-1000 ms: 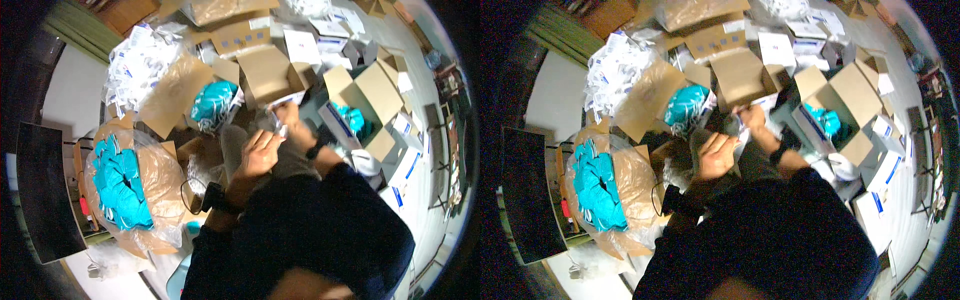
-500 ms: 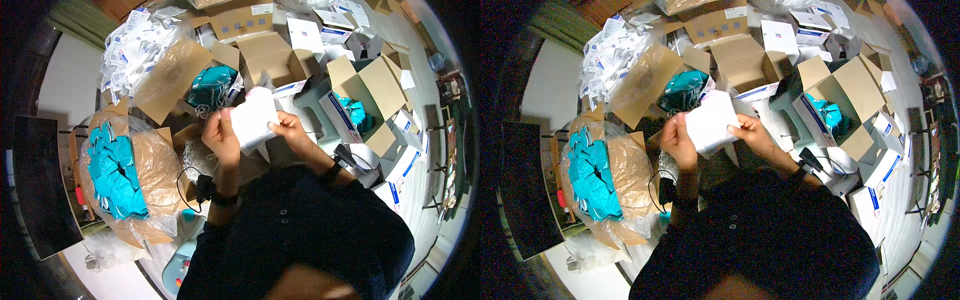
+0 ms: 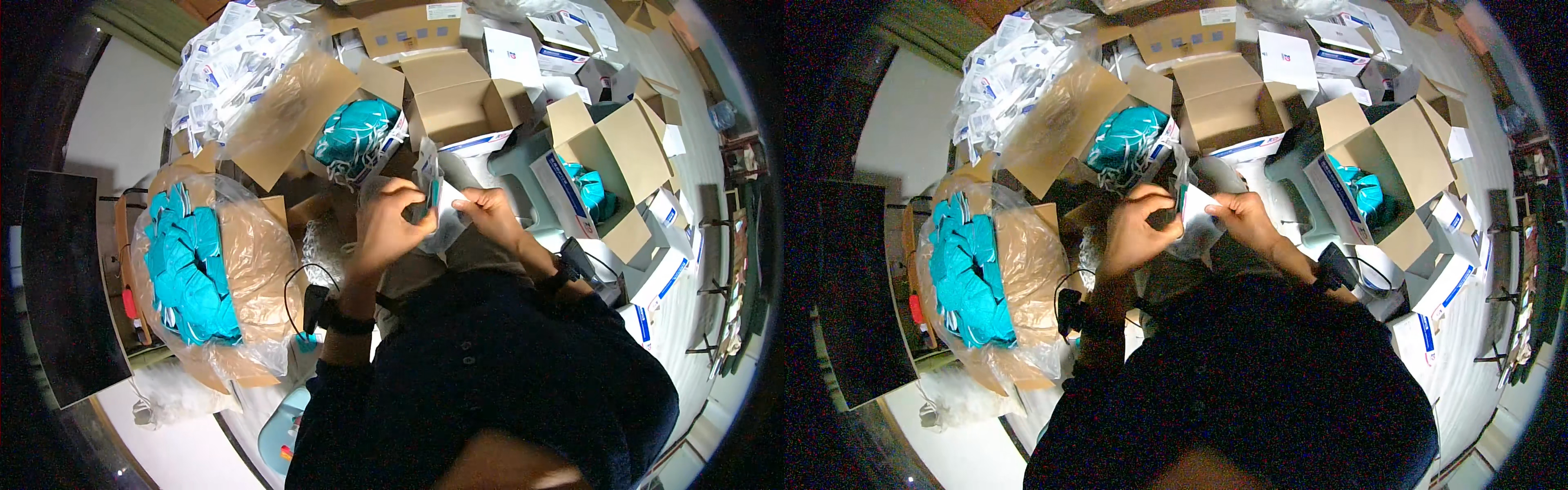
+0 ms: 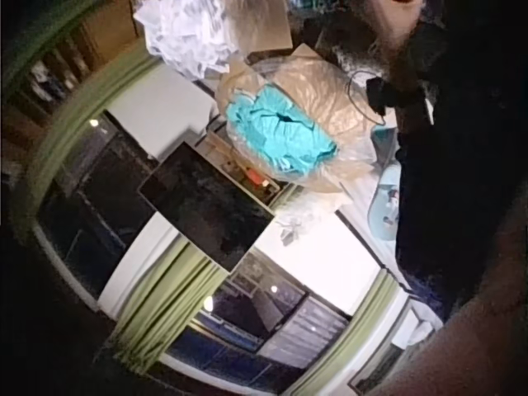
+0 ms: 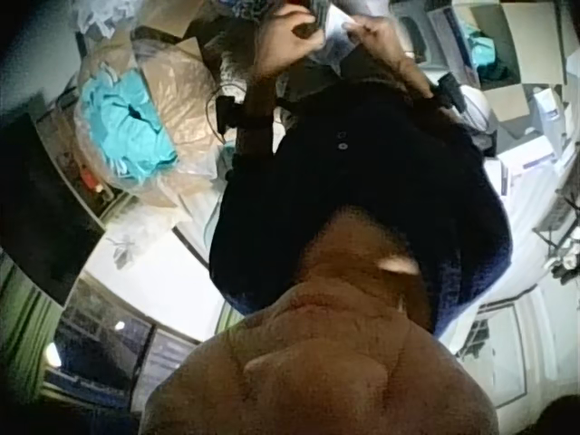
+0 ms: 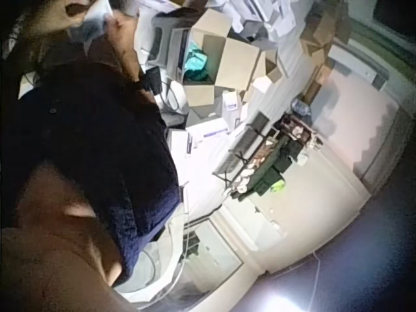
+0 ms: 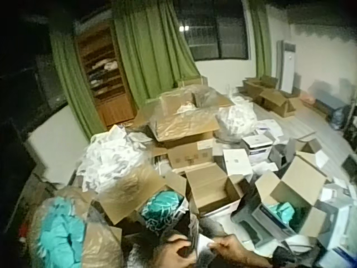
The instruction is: Sorting through and organizing medical or hygiene supplies into boxes.
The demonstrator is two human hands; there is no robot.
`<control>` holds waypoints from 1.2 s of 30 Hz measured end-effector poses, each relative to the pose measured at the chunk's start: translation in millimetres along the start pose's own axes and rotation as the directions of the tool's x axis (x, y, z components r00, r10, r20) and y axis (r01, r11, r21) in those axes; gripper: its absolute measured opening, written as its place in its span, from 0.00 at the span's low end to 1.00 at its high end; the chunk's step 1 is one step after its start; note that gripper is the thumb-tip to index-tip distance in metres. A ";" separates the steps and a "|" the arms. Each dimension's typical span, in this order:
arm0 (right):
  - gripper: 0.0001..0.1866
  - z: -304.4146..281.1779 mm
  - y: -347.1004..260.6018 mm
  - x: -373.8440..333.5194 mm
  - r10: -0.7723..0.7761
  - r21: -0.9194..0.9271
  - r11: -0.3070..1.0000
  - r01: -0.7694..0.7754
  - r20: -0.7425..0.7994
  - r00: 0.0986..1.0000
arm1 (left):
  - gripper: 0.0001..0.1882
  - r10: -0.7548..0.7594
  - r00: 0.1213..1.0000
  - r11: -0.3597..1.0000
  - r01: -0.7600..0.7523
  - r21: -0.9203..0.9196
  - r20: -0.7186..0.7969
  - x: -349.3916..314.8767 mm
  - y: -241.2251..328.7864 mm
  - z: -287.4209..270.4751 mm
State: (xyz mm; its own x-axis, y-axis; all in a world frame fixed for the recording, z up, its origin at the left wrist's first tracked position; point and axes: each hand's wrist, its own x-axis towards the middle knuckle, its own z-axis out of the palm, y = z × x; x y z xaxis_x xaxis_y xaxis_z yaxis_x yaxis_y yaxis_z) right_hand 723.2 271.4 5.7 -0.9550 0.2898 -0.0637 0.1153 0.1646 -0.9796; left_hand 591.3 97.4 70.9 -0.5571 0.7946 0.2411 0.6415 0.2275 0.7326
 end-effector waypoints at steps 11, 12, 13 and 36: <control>0.03 -34.3 28.3 -6.6 -0.038 -0.233 0.972 -0.004 -0.174 0.984 | 0.13 -0.509 0.832 0.822 0.393 -0.412 -0.222 -3.6 -74.9 5.4; 0.03 -48.4 40.4 -12.1 -0.063 -0.252 0.968 -0.006 -0.264 0.962 | 0.15 -0.541 0.793 0.812 0.404 -0.422 -0.281 11.9 -74.6 -0.9; 0.03 -56.2 44.9 -14.6 -0.061 -0.282 0.959 -0.029 -0.306 0.950 | 0.16 -0.601 0.743 0.770 0.438 -0.463 -0.295 15.2 -96.5 -8.1; 0.11 8.4 79.3 16.3 0.268 0.255 0.941 -0.222 -0.164 0.949 | 0.19 -0.622 0.779 0.697 0.502 -0.513 -0.082 31.0 -120.5 -35.1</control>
State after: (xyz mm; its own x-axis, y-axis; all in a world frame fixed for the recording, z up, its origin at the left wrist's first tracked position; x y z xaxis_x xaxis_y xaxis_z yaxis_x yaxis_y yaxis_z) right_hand 714.4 281.2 -74.6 -0.8310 0.4736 -0.2918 0.2507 -0.1494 -0.9565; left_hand 478.2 74.8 12.5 -0.8762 0.4313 -0.2151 -0.1030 0.2685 0.9578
